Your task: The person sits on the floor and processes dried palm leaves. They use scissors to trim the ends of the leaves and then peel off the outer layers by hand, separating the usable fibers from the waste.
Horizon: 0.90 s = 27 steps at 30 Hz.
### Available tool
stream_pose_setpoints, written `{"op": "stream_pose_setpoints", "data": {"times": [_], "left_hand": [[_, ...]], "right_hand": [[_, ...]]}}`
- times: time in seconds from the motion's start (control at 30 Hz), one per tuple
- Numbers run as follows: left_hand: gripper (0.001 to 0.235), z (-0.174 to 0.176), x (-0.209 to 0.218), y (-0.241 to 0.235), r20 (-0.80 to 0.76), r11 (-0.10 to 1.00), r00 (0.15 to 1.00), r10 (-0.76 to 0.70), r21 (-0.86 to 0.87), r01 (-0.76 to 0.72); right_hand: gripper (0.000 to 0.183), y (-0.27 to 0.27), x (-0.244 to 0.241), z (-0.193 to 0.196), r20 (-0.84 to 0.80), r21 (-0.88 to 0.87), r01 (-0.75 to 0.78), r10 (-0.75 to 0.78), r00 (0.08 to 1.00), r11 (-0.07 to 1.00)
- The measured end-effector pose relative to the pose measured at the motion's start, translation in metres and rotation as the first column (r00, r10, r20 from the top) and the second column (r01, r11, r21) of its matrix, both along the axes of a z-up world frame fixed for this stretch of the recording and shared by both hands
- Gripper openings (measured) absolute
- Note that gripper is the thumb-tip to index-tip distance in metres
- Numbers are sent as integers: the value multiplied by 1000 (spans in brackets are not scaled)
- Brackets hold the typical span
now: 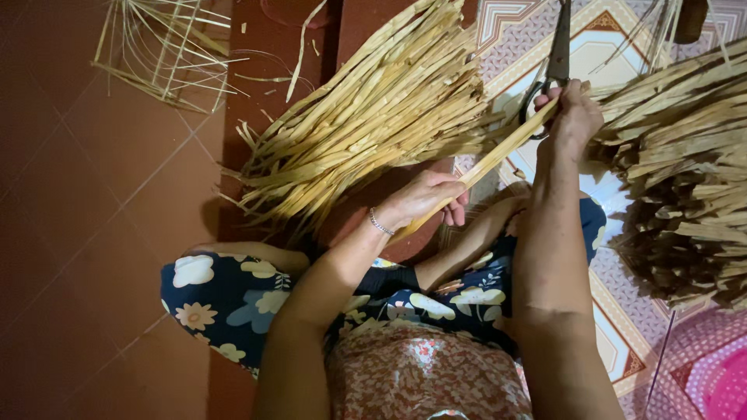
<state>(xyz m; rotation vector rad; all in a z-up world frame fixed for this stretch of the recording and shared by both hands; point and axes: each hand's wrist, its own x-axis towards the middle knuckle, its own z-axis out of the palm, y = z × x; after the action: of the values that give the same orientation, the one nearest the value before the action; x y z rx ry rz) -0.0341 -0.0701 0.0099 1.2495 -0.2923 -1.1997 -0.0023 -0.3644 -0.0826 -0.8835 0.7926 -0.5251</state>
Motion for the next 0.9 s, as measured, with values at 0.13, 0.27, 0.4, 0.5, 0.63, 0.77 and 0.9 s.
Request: {"op": "stream_pose_setpoints", "data": {"times": [0.13,0.27,0.4,0.5,0.63,0.77,0.9], "left_hand": [[31,-11,4,5,84,998,996,5,58,-10],[30,-24,17,9,204,981,979,-23,194,-17],[30,-35,34,9,360,937,926,-115,349,-19],[29,-33,45,5,374,933,921,-112,358,-32],[19,-12,61,24,425,917,885,-191,398,7],[29,13,74,52,422,904,878,-226,426,28],[32,22,70,80,572,827,779,-256,547,-130]], "right_hand": [[28,4,1,4,61,-55,-42,45,997,998],[27,13,-13,40,-20,-629,-129,150,988,767],[63,56,-44,90,-263,-959,-271,98,960,86],[61,104,-49,113,-341,-912,-408,618,709,-36],[60,122,-46,132,-371,-894,-432,737,564,-120],[40,124,-41,129,-470,-787,-608,740,482,-104],[15,119,-40,110,-477,-861,-463,651,591,-210]]}}
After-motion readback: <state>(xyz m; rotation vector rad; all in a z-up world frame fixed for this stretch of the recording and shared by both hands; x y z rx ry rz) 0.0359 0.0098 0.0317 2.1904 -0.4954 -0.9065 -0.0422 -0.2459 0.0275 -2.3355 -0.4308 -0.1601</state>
